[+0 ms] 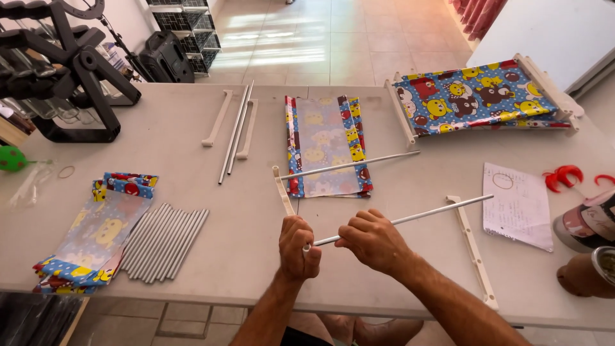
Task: A person disassembles a small portable shelf organizer by pulling metal rods out of fabric sleeves and plastic connectors.
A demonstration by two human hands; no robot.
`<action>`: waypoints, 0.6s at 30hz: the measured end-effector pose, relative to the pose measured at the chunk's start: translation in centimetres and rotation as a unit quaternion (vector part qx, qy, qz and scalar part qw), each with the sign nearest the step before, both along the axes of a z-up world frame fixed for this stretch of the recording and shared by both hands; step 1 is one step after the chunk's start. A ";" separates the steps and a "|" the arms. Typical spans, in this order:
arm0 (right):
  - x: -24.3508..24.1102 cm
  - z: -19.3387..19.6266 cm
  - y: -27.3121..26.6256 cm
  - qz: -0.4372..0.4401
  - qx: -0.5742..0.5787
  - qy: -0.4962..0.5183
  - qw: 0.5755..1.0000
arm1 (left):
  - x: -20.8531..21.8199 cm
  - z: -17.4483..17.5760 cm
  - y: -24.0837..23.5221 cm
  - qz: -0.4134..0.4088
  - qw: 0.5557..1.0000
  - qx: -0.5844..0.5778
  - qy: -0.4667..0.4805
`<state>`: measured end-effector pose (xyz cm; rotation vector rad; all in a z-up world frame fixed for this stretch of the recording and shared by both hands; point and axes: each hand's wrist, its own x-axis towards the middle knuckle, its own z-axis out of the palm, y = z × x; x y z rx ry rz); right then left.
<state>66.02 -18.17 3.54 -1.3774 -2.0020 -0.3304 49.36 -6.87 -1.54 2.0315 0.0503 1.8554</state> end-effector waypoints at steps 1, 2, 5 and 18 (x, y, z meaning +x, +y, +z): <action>-0.1 0.2 -0.2 -0.001 0.020 0.000 1.000 | 0.0 0.0 -0.1 0.002 1.000 0.000 0.002; -0.1 -0.1 -0.1 -0.002 0.018 0.003 1.000 | 0.0 0.1 -0.1 0.001 1.000 -0.002 0.006; 0.0 -0.6 -0.2 -0.003 0.054 -0.005 0.999 | 0.1 0.3 -0.2 0.002 1.000 0.000 0.008; 2.6 -0.6 -0.4 -0.005 -0.011 -0.031 0.999 | 0.0 -0.4 0.4 -0.013 0.998 -0.067 -0.001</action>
